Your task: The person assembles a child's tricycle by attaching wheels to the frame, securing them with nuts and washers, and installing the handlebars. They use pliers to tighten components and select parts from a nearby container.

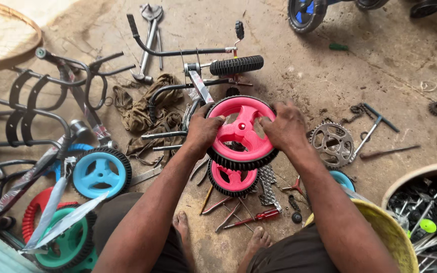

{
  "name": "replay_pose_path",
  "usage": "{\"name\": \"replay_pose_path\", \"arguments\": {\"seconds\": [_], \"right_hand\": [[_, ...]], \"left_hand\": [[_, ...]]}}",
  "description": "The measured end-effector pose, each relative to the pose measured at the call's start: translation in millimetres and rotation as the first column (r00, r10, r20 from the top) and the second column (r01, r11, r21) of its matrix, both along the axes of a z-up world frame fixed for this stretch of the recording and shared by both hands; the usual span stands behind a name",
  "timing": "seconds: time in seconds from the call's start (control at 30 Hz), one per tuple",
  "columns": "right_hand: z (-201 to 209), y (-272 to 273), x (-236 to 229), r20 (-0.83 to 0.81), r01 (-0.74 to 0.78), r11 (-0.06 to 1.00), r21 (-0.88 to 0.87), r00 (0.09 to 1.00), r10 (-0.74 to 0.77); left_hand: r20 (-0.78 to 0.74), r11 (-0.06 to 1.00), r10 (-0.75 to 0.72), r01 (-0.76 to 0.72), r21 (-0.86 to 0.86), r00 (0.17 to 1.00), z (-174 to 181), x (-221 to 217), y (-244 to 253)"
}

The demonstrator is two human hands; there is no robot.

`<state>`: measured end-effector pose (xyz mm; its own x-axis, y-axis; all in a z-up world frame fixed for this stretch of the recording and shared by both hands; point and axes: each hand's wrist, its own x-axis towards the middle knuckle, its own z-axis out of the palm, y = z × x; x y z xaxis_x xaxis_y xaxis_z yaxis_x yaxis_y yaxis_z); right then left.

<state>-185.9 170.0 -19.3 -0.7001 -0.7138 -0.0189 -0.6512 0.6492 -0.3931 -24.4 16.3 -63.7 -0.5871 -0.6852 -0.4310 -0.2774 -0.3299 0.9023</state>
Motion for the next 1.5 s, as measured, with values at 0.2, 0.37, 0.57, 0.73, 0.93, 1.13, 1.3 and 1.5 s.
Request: {"name": "replay_pose_path", "arguments": {"seconds": [0.2,0.37,0.57,0.73,0.93,1.13,1.3,1.5], "right_hand": [[0,8,15,-0.024,0.019,1.0,-0.013,1.0,-0.02],[-1,5,0,-0.024,-0.032,0.996,0.085,0.999,0.034],[13,-2,11,-0.047,-0.064,0.996,0.062,0.997,0.067],[18,-3,4,0.041,-0.024,0.996,0.084,0.999,0.021],[8,-2,5,0.106,-0.037,0.998,0.046,0.994,0.032],[-5,3,5,0.229,0.044,0.984,0.174,0.97,-0.084],[-10,5,6,0.058,-0.014,0.998,0.06,0.998,0.01],[-2,4,16,-0.236,-0.218,0.975,0.043,0.946,0.222]], "left_hand": [[0.097,0.97,-0.008,0.031,-0.241,0.995,1,6,6],[0.317,0.852,-0.084,0.233,-0.469,0.945,6,-9,0],[0.401,0.541,-0.151,0.416,-0.731,0.903,31,0,4],[0.595,0.643,-0.233,0.581,-0.499,0.769,45,-5,5],[0.615,0.642,-0.216,0.584,-0.496,0.759,47,-7,8],[0.533,0.546,-0.169,0.529,-0.65,0.829,30,-4,11],[0.504,0.567,-0.176,0.505,-0.65,0.846,23,-5,12],[0.501,0.609,-0.125,0.465,-0.642,0.856,31,3,18]]}}
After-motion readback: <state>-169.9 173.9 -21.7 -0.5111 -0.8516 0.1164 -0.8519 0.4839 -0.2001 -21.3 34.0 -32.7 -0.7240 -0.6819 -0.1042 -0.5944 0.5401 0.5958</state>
